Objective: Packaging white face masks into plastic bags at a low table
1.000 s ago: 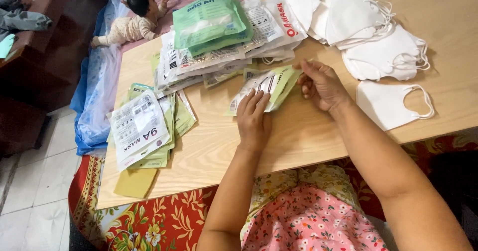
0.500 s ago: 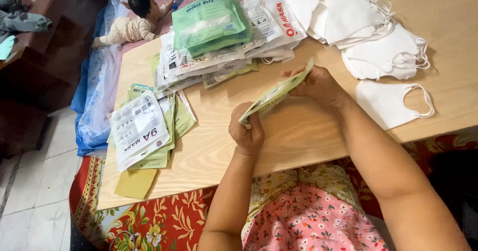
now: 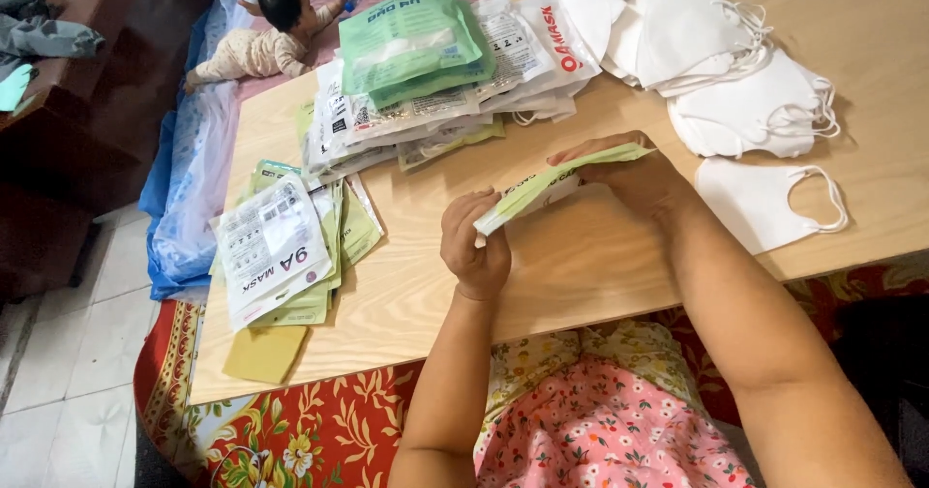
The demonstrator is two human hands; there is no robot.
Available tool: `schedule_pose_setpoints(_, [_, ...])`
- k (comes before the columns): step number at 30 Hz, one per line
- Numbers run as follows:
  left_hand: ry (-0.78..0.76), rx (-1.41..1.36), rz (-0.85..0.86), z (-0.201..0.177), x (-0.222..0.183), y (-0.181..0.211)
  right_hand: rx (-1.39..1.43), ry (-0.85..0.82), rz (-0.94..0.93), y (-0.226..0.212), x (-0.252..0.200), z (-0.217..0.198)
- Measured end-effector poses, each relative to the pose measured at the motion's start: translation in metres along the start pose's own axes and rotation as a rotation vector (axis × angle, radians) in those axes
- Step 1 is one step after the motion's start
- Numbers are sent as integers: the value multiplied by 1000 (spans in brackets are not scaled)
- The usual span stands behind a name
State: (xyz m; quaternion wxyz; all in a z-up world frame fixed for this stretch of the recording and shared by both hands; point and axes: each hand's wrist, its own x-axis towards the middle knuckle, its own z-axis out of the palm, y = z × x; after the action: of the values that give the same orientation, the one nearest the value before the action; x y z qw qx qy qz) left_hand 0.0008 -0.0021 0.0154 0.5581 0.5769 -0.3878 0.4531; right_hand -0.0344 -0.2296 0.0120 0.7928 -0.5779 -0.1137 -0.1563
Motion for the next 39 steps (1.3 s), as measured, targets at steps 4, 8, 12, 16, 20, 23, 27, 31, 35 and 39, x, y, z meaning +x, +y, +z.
schedule_pose_setpoints(4, [17, -9, -36, -5, 9, 3, 119, 106, -8, 46, 4, -33])
schedule_pose_setpoints(8, [-101, -103, -239, -8, 1, -1, 418, 302, 13, 26, 8, -16])
schedule_pose_setpoints(12, [-239, -184, -529, 2, -25, -8, 440, 383, 57, 7, 9, -4])
schedule_pose_setpoints(16, [-299, -259, -645, -2, -22, -9, 394, 397, 65, 8, 10, -1])
schedule_pose_setpoints(20, [-265, -339, -837, -3, -14, 4, 292, 336, 144, -3, 3, 7])
schedule_pose_setpoints(23, [-245, -449, -939, -8, 5, 9, 209, 313, 198, -11, 1, 13])
schedule_pose_setpoints(27, [-199, -446, -1116, -15, -6, -13, 68, 235, 296, -18, -1, 27])
schedule_pose_setpoints(31, [-76, -443, -1226, -6, 5, -8, 40, 219, 355, 9, -2, 21])
schedule_pose_setpoints(35, [69, -406, -1346, -6, -12, -29, 61, 282, 339, 44, 5, -2])
schedule_pose_setpoints(39, [119, -329, -1387, -8, -28, -50, -113, 365, 356, 25, 7, 14])
